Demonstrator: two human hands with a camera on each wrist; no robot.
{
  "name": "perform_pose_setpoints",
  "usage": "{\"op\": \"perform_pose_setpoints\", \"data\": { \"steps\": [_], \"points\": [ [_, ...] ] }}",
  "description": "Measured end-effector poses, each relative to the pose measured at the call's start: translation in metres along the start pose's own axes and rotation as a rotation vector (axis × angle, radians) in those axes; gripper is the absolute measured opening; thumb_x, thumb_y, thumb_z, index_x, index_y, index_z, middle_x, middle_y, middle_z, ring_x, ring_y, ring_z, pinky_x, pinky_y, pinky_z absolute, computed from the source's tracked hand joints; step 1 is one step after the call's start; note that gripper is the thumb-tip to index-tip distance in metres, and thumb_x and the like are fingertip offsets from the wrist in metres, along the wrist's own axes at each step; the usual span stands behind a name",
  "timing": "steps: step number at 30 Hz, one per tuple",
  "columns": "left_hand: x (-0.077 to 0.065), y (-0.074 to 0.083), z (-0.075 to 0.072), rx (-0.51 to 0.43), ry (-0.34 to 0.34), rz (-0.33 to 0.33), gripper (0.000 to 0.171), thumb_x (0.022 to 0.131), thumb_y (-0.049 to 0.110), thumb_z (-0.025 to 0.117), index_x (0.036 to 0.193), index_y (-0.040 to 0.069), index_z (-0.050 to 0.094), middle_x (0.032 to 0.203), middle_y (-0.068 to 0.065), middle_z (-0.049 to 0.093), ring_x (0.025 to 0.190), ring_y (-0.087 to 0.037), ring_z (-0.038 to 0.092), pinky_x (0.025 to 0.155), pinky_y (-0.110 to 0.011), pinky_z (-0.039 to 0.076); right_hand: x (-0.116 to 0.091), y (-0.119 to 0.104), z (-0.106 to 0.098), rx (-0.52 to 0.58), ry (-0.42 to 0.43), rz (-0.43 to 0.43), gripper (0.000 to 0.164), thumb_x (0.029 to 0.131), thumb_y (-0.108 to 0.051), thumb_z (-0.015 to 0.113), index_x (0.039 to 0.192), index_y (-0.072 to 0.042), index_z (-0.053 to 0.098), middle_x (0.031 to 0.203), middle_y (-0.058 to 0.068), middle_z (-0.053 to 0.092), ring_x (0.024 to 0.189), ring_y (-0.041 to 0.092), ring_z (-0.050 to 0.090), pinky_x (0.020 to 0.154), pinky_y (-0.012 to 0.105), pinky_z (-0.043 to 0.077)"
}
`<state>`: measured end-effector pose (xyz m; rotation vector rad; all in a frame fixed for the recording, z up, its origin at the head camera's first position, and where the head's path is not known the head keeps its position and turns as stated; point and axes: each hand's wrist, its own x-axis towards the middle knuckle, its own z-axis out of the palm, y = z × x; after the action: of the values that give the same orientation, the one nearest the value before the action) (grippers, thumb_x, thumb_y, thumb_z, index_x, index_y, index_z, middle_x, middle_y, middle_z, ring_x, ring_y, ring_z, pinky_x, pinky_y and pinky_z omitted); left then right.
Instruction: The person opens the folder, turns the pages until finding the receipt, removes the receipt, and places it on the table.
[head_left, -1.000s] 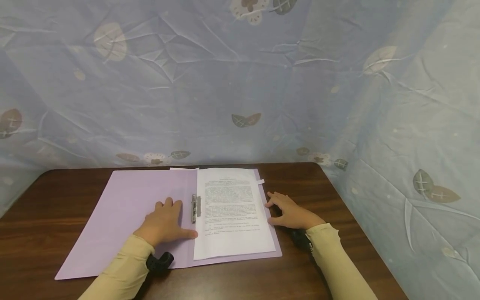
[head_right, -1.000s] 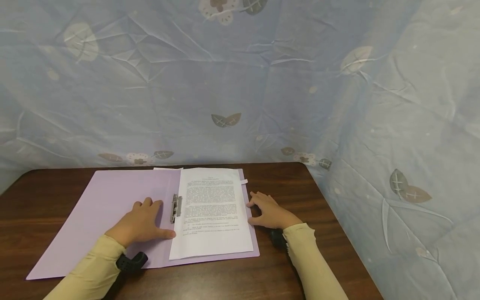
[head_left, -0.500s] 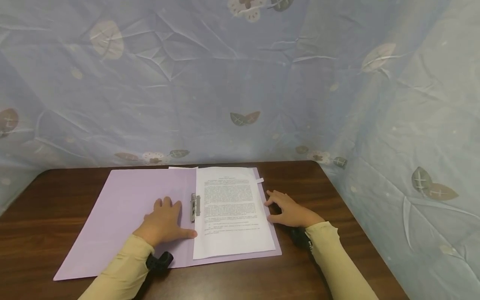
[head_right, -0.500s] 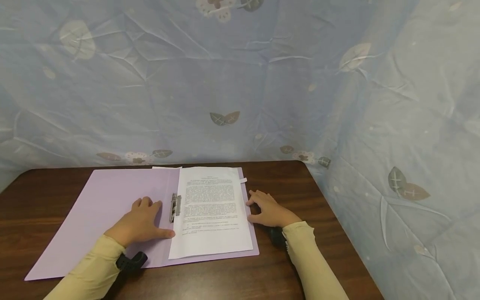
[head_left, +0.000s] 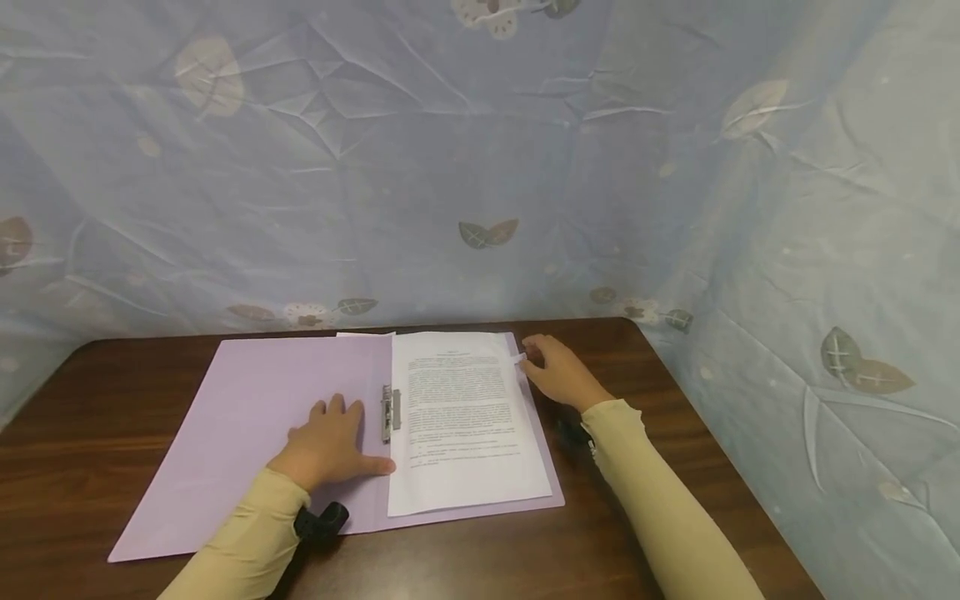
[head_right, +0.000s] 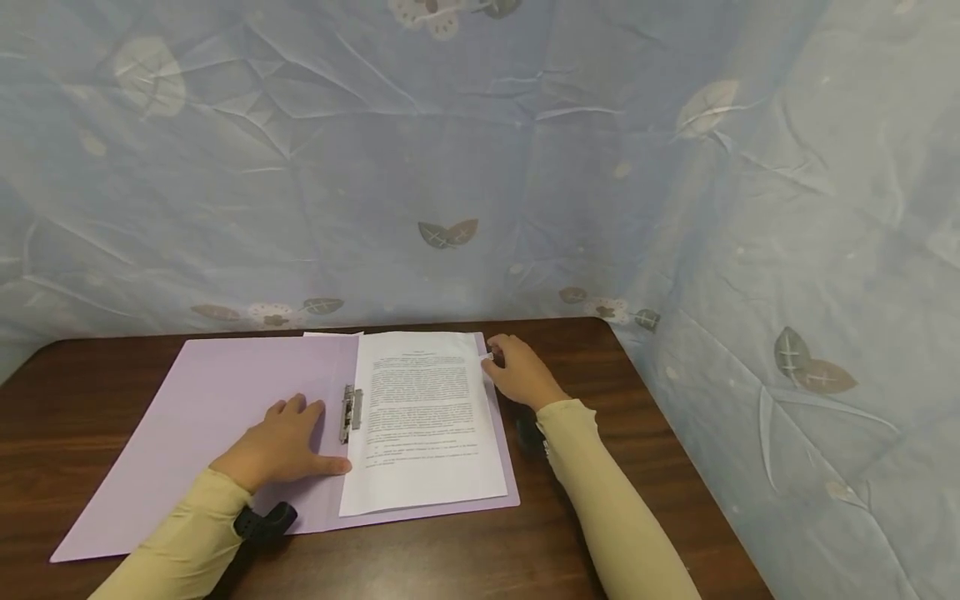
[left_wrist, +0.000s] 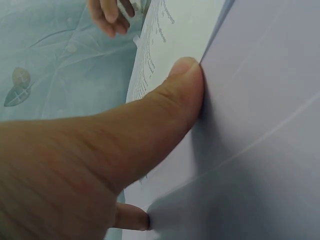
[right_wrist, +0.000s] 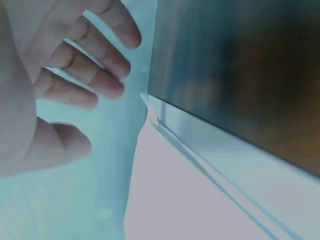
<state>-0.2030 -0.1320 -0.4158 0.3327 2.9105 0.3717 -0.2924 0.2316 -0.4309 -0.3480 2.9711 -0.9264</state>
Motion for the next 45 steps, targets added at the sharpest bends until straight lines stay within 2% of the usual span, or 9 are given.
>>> {"op": "perform_pose_setpoints", "data": {
  "steps": [4, 9, 14, 20, 23, 26, 32, 39, 45],
  "points": [
    [-0.001, 0.001, 0.0, 0.001, -0.003, -0.001, 0.116, 0.068, 0.071, 0.084, 0.143, -0.01, 0.049, 0.142, -0.041, 0.044, 0.129, -0.062, 0.043, 0.086, -0.08, 0.043, 0.025, -0.009, 0.004, -0.078, -0.089, 0.011, 0.059, 0.105, -0.03, 0.058, 0.153, 0.0, 0.044, 0.15, 0.023, 0.047, 0.138, 0.037, 0.048, 0.115, 0.054, 0.039],
    [-0.001, 0.001, 0.001, -0.002, -0.007, -0.002, 0.116, 0.069, 0.071, 0.083, 0.144, -0.01, 0.049, 0.143, -0.041, 0.043, 0.131, -0.063, 0.042, 0.087, -0.081, 0.042, 0.047, -0.01, 0.016, -0.196, -0.162, 0.0, 0.049, 0.11, -0.026, 0.047, 0.152, -0.002, 0.047, 0.151, 0.023, 0.046, 0.142, 0.039, 0.041, 0.116, 0.055, 0.036],
    [0.001, 0.001, 0.002, 0.001, -0.003, -0.004, 0.116, 0.069, 0.072, 0.083, 0.144, -0.01, 0.049, 0.143, -0.041, 0.043, 0.131, -0.062, 0.042, 0.088, -0.081, 0.041, 0.061, -0.01, 0.027, -0.229, -0.165, 0.046, 0.042, 0.108, -0.029, 0.047, 0.142, -0.004, 0.055, 0.139, 0.022, 0.051, 0.13, 0.039, 0.046, 0.106, 0.056, 0.042],
    [0.002, 0.0, 0.004, 0.003, 0.006, -0.005, 0.116, 0.068, 0.072, 0.084, 0.143, -0.01, 0.05, 0.142, -0.039, 0.046, 0.129, -0.06, 0.044, 0.087, -0.081, 0.042, 0.069, -0.01, 0.038, -0.366, -0.195, 0.111, 0.053, 0.107, -0.035, 0.049, 0.153, -0.009, 0.049, 0.148, 0.023, 0.041, 0.134, 0.038, 0.042, 0.106, 0.054, 0.044],
    [0.002, -0.001, 0.004, 0.006, 0.007, -0.006, 0.117, 0.067, 0.072, 0.084, 0.143, -0.01, 0.05, 0.142, -0.04, 0.045, 0.129, -0.06, 0.044, 0.087, -0.081, 0.042, 0.071, -0.012, 0.04, -0.4, -0.199, 0.119, 0.054, 0.107, -0.035, 0.051, 0.154, -0.009, 0.049, 0.148, 0.022, 0.041, 0.133, 0.038, 0.042, 0.106, 0.053, 0.044],
    [0.002, -0.001, 0.004, 0.006, 0.006, -0.01, 0.117, 0.068, 0.072, 0.083, 0.144, -0.01, 0.049, 0.143, -0.04, 0.044, 0.131, -0.061, 0.042, 0.088, -0.082, 0.041, 0.07, -0.014, 0.04, -0.399, -0.18, 0.104, 0.051, 0.105, -0.033, 0.053, 0.149, -0.007, 0.055, 0.143, 0.023, 0.044, 0.128, 0.038, 0.045, 0.103, 0.054, 0.046],
    [0.003, -0.001, 0.003, 0.005, 0.001, -0.013, 0.118, 0.068, 0.071, 0.084, 0.144, -0.011, 0.048, 0.144, -0.041, 0.043, 0.132, -0.062, 0.041, 0.09, -0.084, 0.038, 0.066, -0.022, 0.034, -0.377, -0.128, 0.086, 0.048, 0.101, -0.03, 0.059, 0.144, -0.008, 0.061, 0.141, 0.023, 0.055, 0.128, 0.043, 0.049, 0.106, 0.059, 0.039],
    [0.002, -0.003, 0.004, 0.001, 0.003, -0.017, 0.118, 0.068, 0.071, 0.084, 0.145, -0.011, 0.048, 0.145, -0.041, 0.042, 0.133, -0.062, 0.04, 0.09, -0.084, 0.038, 0.067, -0.025, 0.034, -0.28, -0.06, 0.168, 0.051, 0.097, -0.024, 0.068, 0.141, -0.002, 0.056, 0.139, 0.022, 0.06, 0.129, 0.045, 0.05, 0.11, 0.059, 0.034],
    [0.002, -0.003, 0.004, -0.005, 0.0, -0.02, 0.118, 0.069, 0.071, 0.084, 0.146, -0.01, 0.047, 0.145, -0.041, 0.042, 0.133, -0.062, 0.04, 0.09, -0.085, 0.037, 0.068, -0.02, 0.031, -0.113, 0.031, 0.213, 0.054, 0.099, -0.013, 0.059, 0.15, 0.001, 0.048, 0.145, 0.024, 0.056, 0.135, 0.047, 0.048, 0.114, 0.059, 0.033]
  ]
}}
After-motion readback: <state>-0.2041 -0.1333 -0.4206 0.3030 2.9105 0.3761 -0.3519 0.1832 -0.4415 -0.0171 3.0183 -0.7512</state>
